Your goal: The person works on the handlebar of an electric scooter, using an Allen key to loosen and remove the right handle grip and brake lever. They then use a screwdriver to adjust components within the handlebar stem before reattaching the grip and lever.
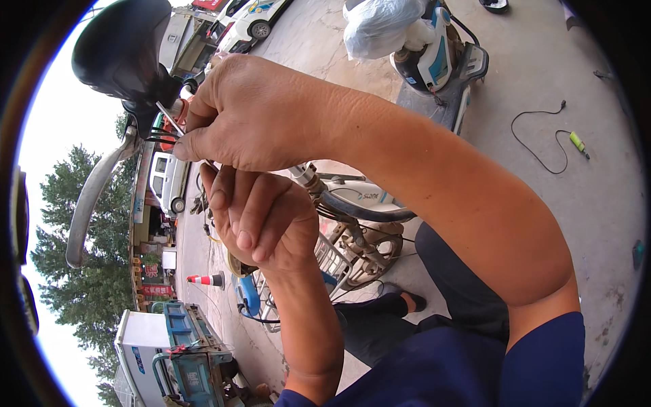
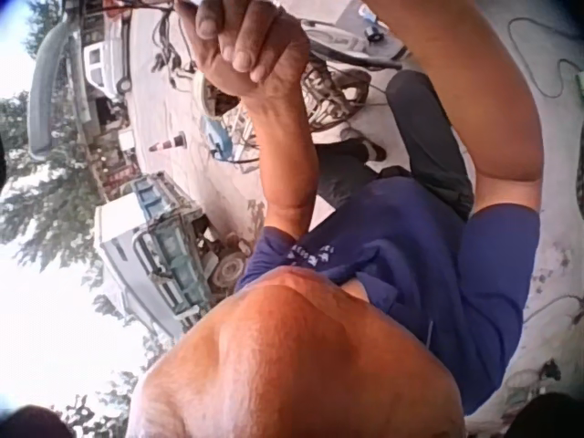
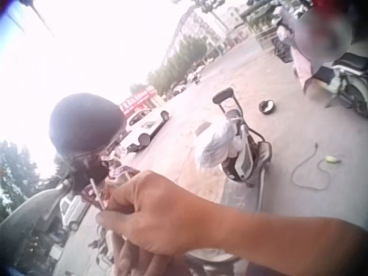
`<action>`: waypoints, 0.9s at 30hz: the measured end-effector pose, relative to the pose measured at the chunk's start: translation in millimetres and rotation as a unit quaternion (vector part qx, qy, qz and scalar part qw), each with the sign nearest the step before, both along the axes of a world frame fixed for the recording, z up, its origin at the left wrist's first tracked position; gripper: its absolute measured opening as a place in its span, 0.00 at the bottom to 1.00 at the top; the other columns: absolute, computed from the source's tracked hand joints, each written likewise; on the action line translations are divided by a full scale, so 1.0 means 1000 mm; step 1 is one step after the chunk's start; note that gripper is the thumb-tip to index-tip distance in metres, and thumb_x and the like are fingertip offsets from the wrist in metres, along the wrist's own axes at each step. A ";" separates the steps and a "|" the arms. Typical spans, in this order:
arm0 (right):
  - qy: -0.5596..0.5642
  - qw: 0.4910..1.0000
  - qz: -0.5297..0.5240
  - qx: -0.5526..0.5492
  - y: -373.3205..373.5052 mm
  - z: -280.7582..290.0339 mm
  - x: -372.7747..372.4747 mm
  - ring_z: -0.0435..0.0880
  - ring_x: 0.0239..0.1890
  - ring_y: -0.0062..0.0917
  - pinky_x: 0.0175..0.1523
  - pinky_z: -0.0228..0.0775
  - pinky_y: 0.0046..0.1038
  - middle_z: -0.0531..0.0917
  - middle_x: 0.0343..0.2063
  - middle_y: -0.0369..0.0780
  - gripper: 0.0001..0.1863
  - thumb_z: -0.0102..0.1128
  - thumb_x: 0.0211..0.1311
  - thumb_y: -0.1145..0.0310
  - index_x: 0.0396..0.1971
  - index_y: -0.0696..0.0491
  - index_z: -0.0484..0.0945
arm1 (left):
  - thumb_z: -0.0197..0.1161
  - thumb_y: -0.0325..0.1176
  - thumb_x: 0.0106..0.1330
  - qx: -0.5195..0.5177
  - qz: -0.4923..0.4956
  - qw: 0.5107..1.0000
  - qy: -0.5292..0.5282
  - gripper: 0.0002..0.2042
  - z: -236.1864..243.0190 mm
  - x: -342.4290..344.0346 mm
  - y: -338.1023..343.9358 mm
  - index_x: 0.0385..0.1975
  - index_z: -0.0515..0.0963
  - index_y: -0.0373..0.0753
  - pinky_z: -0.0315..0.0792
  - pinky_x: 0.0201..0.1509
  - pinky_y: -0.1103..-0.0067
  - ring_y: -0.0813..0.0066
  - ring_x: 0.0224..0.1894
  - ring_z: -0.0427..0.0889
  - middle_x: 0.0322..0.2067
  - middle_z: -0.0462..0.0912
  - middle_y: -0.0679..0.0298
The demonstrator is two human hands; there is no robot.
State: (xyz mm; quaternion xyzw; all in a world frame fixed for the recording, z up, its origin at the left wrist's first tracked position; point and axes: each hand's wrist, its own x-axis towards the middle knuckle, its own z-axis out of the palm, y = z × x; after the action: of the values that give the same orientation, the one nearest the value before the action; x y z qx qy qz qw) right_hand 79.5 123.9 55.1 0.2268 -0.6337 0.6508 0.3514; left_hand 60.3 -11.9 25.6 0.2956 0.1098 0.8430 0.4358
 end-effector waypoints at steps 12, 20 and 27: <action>-0.082 0.997 0.002 0.008 -0.003 0.003 0.008 0.82 0.14 0.24 0.25 0.76 0.24 0.83 0.16 0.45 0.15 0.66 0.60 0.65 0.29 0.65 0.85 | 0.46 0.43 0.81 -0.187 0.487 0.766 0.377 0.20 -0.008 0.008 -0.001 0.33 0.70 0.31 0.78 0.27 0.75 0.69 0.22 0.78 0.21 0.73 0.57; -0.120 0.990 0.075 -0.010 -0.015 -0.004 0.012 0.76 0.09 0.17 0.12 0.66 0.21 0.76 0.10 0.35 0.16 0.60 0.71 0.66 0.26 0.62 0.80 | 0.41 0.44 0.81 -0.146 0.257 0.949 0.114 0.21 -0.001 0.013 -0.015 0.35 0.73 0.32 0.77 0.30 0.73 0.64 0.23 0.77 0.21 0.73 0.59; -0.132 0.990 -0.026 0.051 0.016 -0.031 0.046 0.82 0.27 0.18 0.33 0.75 0.21 0.84 0.25 0.38 0.15 0.62 0.70 0.63 0.35 0.62 0.84 | 0.44 0.43 0.81 -0.192 0.478 0.834 0.197 0.21 -0.009 0.030 -0.051 0.26 0.71 0.37 0.70 0.21 0.76 0.70 0.18 0.70 0.17 0.65 0.65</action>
State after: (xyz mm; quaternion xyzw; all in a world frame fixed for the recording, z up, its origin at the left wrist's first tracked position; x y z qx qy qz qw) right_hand 125.6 140.1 24.6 0.1397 -0.7126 0.6325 0.2693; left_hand 90.4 -62.6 17.0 0.2765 0.4809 0.8320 -0.0040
